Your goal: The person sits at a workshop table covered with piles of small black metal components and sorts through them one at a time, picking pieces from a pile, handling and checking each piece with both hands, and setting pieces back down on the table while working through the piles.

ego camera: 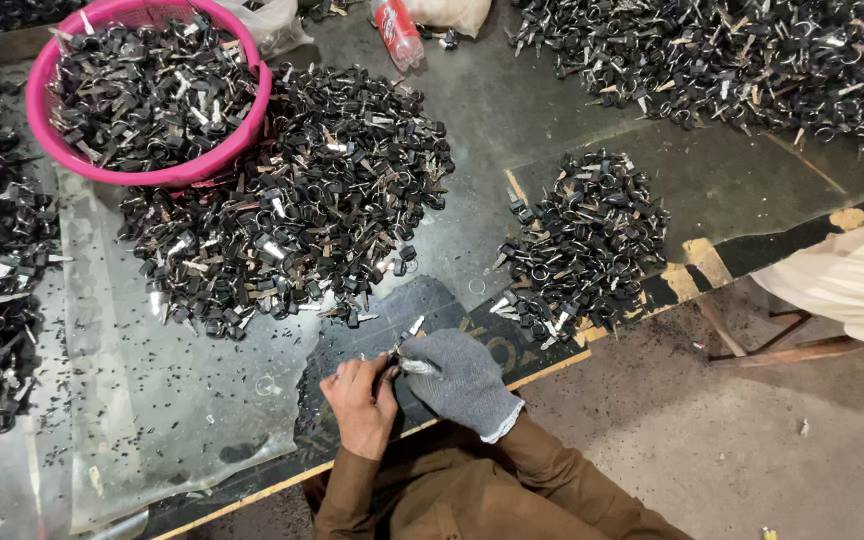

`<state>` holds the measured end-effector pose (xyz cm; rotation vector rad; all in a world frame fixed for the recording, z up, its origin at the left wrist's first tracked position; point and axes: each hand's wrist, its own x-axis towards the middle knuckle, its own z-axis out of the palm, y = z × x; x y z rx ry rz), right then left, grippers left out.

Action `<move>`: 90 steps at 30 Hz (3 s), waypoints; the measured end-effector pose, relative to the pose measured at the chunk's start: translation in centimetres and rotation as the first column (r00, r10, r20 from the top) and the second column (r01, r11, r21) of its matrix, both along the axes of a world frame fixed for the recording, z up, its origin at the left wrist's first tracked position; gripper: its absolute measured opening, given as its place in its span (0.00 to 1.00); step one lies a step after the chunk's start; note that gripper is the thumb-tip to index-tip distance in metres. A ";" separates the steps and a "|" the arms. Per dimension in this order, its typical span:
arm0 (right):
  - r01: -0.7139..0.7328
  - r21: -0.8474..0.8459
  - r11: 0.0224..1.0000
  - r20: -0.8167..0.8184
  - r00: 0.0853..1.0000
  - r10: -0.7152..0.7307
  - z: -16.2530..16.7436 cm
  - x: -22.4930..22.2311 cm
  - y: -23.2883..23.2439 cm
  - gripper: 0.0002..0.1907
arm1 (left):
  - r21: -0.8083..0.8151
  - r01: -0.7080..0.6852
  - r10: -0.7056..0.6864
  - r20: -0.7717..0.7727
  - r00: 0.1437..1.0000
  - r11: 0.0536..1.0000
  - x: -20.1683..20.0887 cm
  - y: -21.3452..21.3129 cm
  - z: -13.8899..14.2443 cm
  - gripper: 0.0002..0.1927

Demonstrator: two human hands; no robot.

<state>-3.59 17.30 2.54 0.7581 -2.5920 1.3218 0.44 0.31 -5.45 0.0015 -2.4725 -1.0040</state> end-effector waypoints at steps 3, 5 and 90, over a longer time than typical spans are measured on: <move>0.025 -0.112 0.993 0.019 1.000 -0.023 0.5 0.2 0.0 0.18 | 0.024 0.042 -0.043 0.051 0.998 0.999 -0.1 -0.5 0.1 0.09; 0.033 -0.064 0.997 -0.027 0.999 -0.035 0.9 0.4 -0.2 0.15 | 0.060 0.065 -0.071 0.100 0.992 0.996 -0.4 -0.9 0.1 0.08; -0.145 0.331 0.932 -0.097 0.978 0.186 0.2 3.5 -1.7 0.14 | -0.061 0.098 -0.107 -0.162 0.981 0.993 4.9 -1.8 -1.3 0.31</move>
